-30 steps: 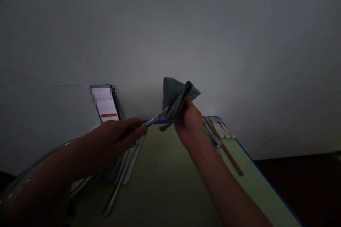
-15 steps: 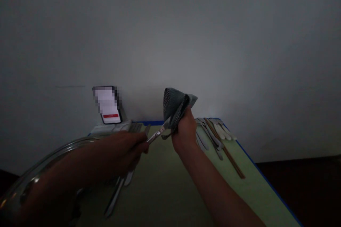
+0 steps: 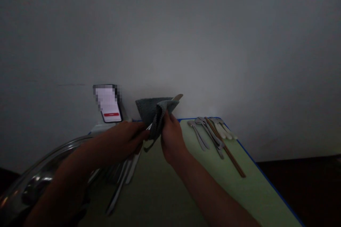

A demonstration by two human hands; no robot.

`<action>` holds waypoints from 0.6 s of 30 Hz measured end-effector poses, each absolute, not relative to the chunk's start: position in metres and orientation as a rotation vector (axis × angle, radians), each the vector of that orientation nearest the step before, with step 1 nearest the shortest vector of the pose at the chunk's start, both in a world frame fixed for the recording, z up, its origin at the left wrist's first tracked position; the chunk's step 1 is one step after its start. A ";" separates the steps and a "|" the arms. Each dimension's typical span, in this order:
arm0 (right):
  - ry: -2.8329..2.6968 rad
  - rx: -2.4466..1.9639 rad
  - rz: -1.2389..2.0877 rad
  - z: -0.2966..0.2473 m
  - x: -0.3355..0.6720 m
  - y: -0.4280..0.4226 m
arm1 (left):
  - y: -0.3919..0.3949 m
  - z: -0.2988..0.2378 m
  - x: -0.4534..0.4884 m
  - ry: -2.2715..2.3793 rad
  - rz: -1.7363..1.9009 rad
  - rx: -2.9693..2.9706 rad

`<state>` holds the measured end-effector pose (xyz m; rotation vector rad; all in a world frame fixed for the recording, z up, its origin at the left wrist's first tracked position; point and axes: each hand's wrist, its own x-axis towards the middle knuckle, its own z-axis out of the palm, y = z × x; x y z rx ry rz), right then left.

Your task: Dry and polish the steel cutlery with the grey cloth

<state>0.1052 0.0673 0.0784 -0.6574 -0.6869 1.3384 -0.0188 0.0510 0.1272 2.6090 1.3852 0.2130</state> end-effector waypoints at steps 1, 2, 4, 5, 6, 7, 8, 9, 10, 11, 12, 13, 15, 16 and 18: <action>-0.676 -0.647 1.332 0.079 0.108 0.070 | 0.051 0.127 -0.020 1.376 0.208 2.577; -0.659 -0.638 1.323 0.079 0.112 0.073 | 0.050 0.128 -0.021 1.366 0.203 2.541; -0.622 -0.615 1.297 0.081 0.122 0.079 | 0.047 0.128 -0.022 1.337 0.172 2.481; -0.608 -0.602 1.284 0.082 0.127 0.082 | 0.045 0.128 -0.022 1.324 0.155 2.477; -0.591 -0.586 1.262 0.084 0.132 0.085 | 0.043 0.129 -0.022 1.318 0.140 2.489; -0.576 -0.567 1.237 0.086 0.137 0.087 | 0.041 0.129 -0.023 1.317 0.133 2.516; -0.560 -0.549 1.210 0.087 0.140 0.088 | 0.040 0.129 -0.023 1.317 0.134 2.549; -0.542 -0.532 1.182 0.089 0.142 0.088 | 0.040 0.130 -0.023 1.314 0.144 2.580; -0.525 -0.523 1.159 0.091 0.143 0.088 | 0.040 0.130 -0.023 1.311 0.160 2.605; -0.507 -0.526 1.139 0.092 0.143 0.087 | 0.040 0.130 -0.023 1.309 0.176 2.621; -0.490 -0.542 1.121 0.093 0.142 0.084 | 0.040 0.131 -0.022 1.313 0.196 2.629; -0.492 -0.568 1.112 0.094 0.139 0.082 | 0.040 0.131 -0.022 1.316 0.216 2.635; -0.551 -0.620 1.123 0.092 0.132 0.075 | 0.041 0.131 -0.021 1.320 0.243 2.635; -0.596 -0.636 1.144 0.091 0.128 0.072 | 0.042 0.131 -0.020 1.320 0.251 2.633; -0.673 -0.650 1.198 0.086 0.119 0.067 | 0.044 0.130 -0.018 1.315 0.257 2.638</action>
